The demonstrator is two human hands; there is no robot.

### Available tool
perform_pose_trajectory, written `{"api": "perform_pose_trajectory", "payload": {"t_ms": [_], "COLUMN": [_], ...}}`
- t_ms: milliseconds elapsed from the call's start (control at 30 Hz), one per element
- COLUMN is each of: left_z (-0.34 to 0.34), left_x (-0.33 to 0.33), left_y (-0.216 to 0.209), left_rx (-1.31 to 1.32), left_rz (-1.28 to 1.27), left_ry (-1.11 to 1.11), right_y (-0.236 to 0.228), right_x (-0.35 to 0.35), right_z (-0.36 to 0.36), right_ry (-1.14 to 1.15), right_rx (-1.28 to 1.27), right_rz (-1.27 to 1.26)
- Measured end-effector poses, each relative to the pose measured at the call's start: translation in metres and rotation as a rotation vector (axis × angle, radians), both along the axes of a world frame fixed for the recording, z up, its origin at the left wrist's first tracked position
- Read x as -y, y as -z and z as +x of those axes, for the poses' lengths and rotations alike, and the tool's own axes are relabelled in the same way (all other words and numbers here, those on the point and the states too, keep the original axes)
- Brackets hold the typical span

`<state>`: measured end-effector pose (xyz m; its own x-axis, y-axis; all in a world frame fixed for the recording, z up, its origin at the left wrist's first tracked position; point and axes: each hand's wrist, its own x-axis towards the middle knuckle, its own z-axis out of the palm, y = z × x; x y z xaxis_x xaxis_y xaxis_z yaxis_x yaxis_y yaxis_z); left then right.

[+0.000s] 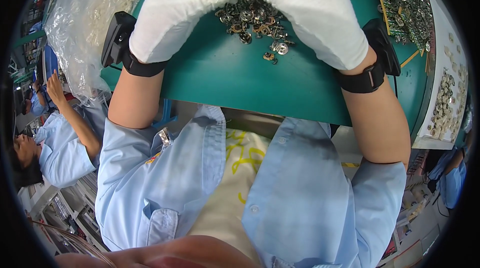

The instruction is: The person sorts through a pile of small metal components by hand, picking them up and pressing them onto a circuit board. After filling the board, the person lifts it and shakes it before setting it aside.

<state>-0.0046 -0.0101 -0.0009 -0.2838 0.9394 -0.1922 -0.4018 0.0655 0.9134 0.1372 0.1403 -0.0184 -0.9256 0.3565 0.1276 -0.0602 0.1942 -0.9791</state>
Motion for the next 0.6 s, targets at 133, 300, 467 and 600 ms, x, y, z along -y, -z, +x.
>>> {"api": "perform_pose_trajectory", "payload": {"t_ms": [133, 300, 467, 600], "left_z": [0.001, -0.012, -0.003, -0.005], "left_x": [-0.003, -0.006, -0.003, -0.002], "left_y": [0.005, 0.026, 0.008, -0.001], "left_rx": [-0.06, -0.639, -0.365, -0.383], "left_rz": [0.0, 0.517, 0.139, -0.078], "left_ry": [-0.053, 0.127, -0.03, -0.141], "right_y": [-0.011, -0.015, -0.013, -0.021], "right_x": [0.012, 0.015, 0.01, 0.006], "right_z": [-0.001, -0.003, -0.003, -0.005], "right_ry": [0.114, 0.21, 0.194, 0.187], "right_rx": [0.031, -0.095, -0.065, -0.006], "right_rz": [0.3, 0.652, 0.402, 0.397]}}
